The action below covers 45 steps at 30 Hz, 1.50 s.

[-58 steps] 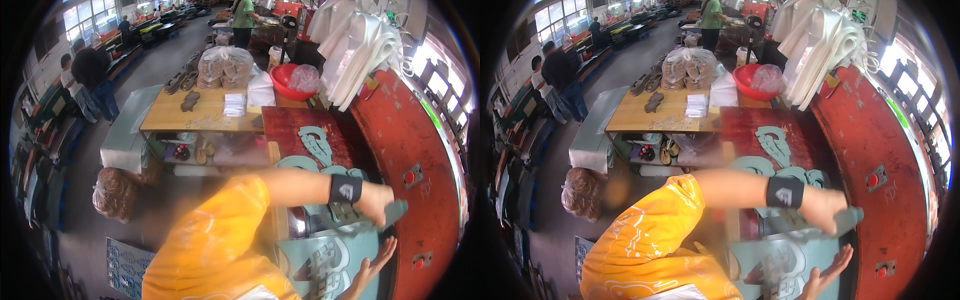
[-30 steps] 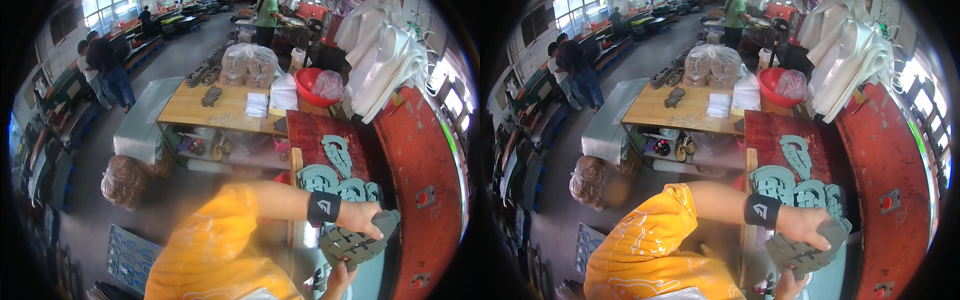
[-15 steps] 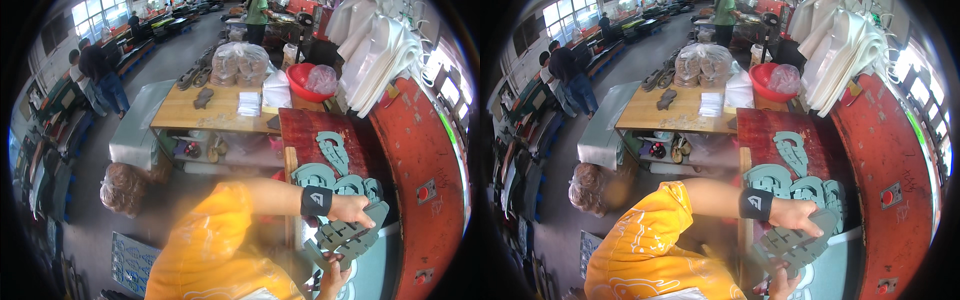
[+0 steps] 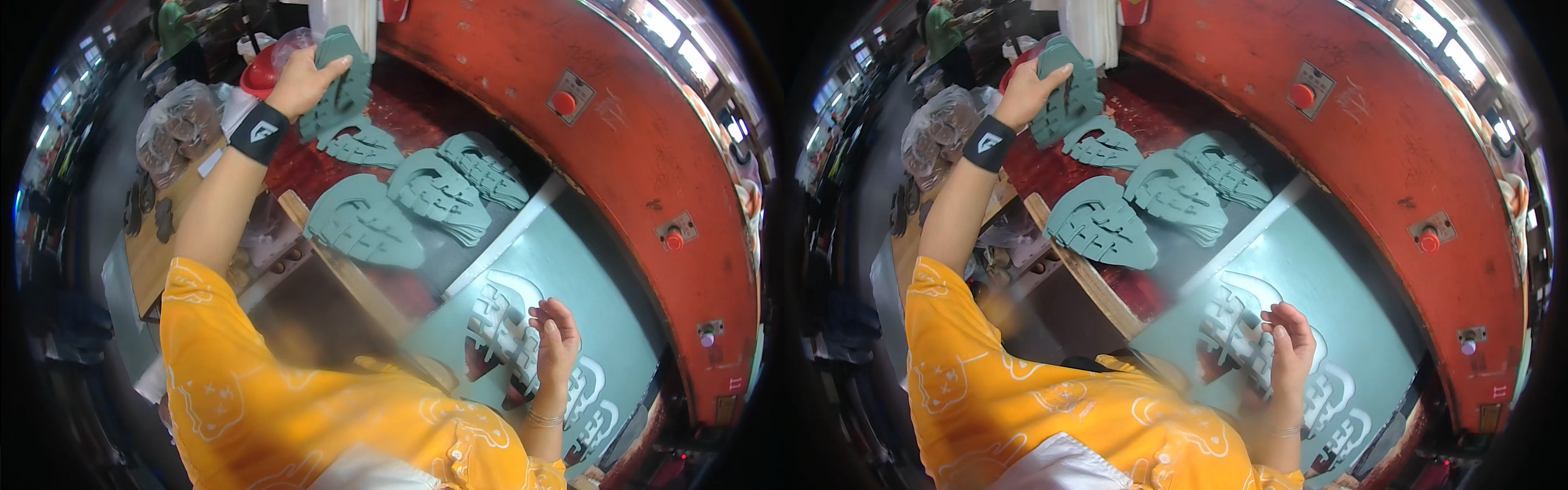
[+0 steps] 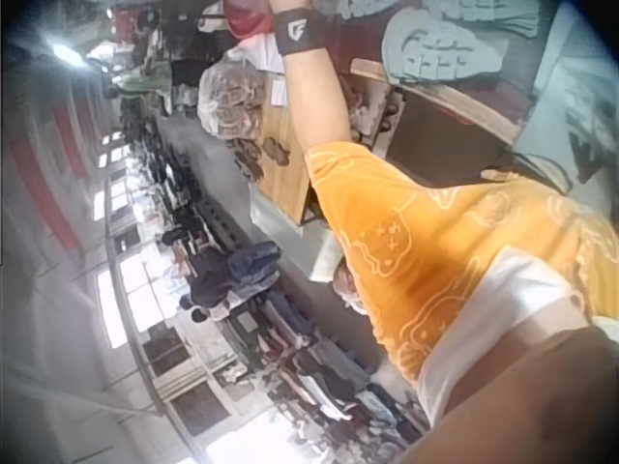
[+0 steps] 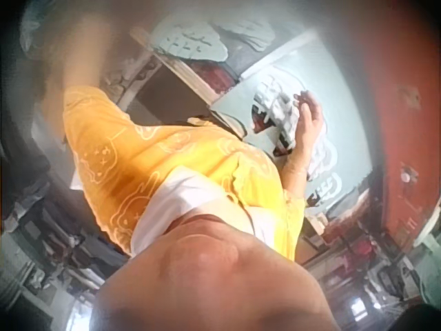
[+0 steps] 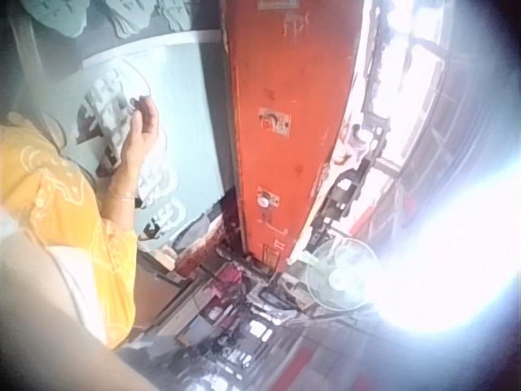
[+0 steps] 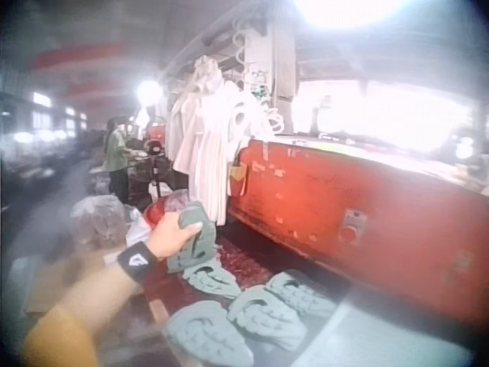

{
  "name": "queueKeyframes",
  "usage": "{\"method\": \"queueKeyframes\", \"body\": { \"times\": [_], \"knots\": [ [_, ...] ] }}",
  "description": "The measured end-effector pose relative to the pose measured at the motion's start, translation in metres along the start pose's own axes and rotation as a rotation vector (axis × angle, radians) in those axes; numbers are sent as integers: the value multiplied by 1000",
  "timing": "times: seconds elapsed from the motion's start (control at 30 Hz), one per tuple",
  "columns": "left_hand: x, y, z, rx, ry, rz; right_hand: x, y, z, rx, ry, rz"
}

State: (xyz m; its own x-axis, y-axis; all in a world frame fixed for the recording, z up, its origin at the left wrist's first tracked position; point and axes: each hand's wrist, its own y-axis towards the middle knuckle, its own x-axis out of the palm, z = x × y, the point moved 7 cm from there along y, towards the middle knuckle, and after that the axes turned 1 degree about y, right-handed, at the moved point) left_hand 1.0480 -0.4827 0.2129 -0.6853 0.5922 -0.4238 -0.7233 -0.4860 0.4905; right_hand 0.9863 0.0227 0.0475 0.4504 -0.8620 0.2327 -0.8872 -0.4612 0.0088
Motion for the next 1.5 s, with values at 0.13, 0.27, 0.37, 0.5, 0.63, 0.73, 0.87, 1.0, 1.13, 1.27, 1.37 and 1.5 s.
{"method": "queueKeyframes", "body": {
  "times": [0.13,0.27,0.37,0.5,0.63,0.73,0.87,1.0,1.13,1.27,1.37,1.5],
  "knots": [
    [24,30,-41,208,471,192,-13,-16,-6,-46,-74,96],
    [110,-19,-84,255,672,-42,-21,-34,-9,-45,-160,146],
    [155,-61,-146,-213,864,-607,-46,-58,-14,-27,-302,187],
    [111,-67,-111,-117,725,-407,-143,-116,-46,-75,-654,387],
    [104,-153,-24,-143,-72,-500,-285,-220,-65,32,-981,919],
    [158,-255,22,-321,-145,-852,-343,-283,-44,235,-1319,1045],
    [216,-300,45,-432,-362,-825,-364,-307,-20,245,-1185,917],
    [257,-244,49,-162,-362,-545,-364,-288,-40,200,-1219,996],
    [309,-187,52,67,121,-453,-363,-251,-55,66,-1202,1002],
    [298,-201,69,201,219,-409,-356,-250,-54,14,-1025,942],
    [265,-237,72,130,366,-399,-346,-277,-50,30,-1020,867],
    [250,-259,77,134,446,-347,-389,-319,-54,134,-967,999]
  ]
}}
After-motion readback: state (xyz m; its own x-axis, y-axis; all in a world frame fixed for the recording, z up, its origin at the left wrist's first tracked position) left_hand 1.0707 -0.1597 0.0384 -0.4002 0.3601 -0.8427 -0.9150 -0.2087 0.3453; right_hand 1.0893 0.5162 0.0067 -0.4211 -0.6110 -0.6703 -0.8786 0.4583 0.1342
